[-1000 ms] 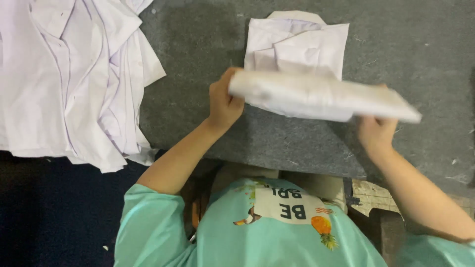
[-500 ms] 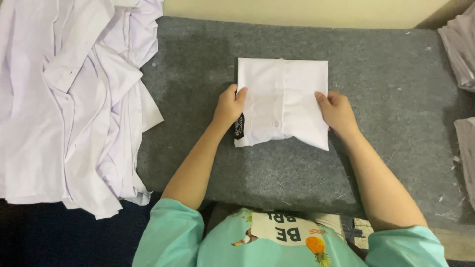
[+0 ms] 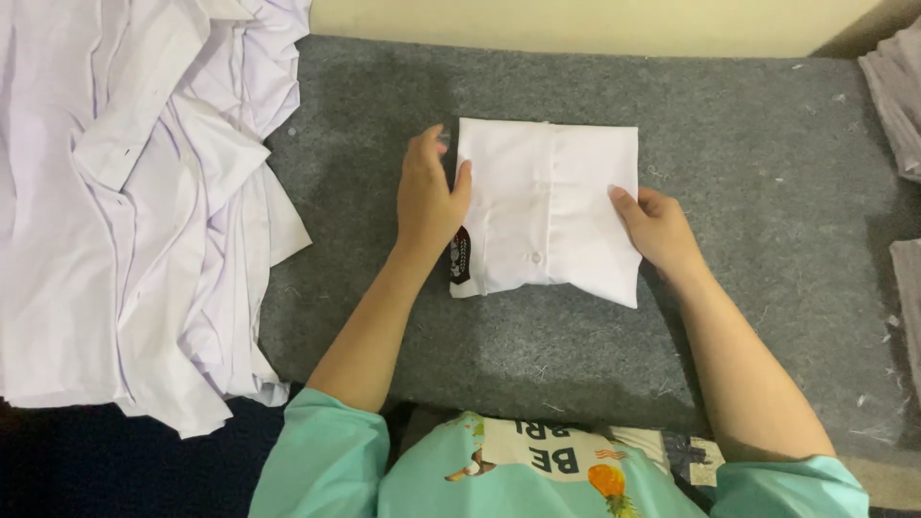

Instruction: Folding a white collared shirt on a work table in a factory setting.

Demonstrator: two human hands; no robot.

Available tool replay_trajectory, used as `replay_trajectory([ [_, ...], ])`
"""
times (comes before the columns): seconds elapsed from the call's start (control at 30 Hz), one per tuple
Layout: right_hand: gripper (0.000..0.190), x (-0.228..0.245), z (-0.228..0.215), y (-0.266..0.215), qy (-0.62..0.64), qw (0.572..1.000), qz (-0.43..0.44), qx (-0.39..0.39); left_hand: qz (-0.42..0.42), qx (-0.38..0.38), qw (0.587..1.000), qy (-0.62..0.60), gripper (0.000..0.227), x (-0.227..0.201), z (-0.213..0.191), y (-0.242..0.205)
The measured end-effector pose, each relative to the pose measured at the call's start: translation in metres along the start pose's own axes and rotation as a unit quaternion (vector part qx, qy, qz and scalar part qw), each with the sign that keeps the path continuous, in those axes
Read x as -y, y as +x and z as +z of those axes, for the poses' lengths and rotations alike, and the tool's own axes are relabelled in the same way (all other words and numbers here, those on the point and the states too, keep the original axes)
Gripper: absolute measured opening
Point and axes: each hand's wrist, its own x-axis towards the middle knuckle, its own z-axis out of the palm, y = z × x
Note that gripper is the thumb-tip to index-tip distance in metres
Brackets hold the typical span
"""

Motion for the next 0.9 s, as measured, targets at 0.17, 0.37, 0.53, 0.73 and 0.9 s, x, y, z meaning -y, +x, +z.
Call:
replay_trajectory([
  [0.17,0.052,0.034,-0.019,-0.016,-0.014,0.997,0.063,0.043,0.206,0.068,0.97,0.11,0.047,-0.03,0.054,0.047],
  [0.37,0.04,0.031,-0.022,-0.012,0.051,0.995,0.074,0.046,0.144,0.223,0.95,0.165,0.033,-0.022,0.144,0.11],
  [0.53,0.044,0.027,-0.023,-0.009,0.029,0.997,0.054,0.056,0.135,0.221,0.955,0.143,0.039,-0.033,0.124,0.106],
  [0.73,0.042,0.028,-0.023,-0.011,0.049,0.995,0.062,0.068,0.143,0.216,0.961,0.092,0.03,-0.02,0.132,0.106],
  [0.9,0.042,0.017,-0.023,-0.01,0.059,0.995,0.039,0.072,0.214,0.12,0.963,0.115,0.014,-0.006,0.156,0.099],
])
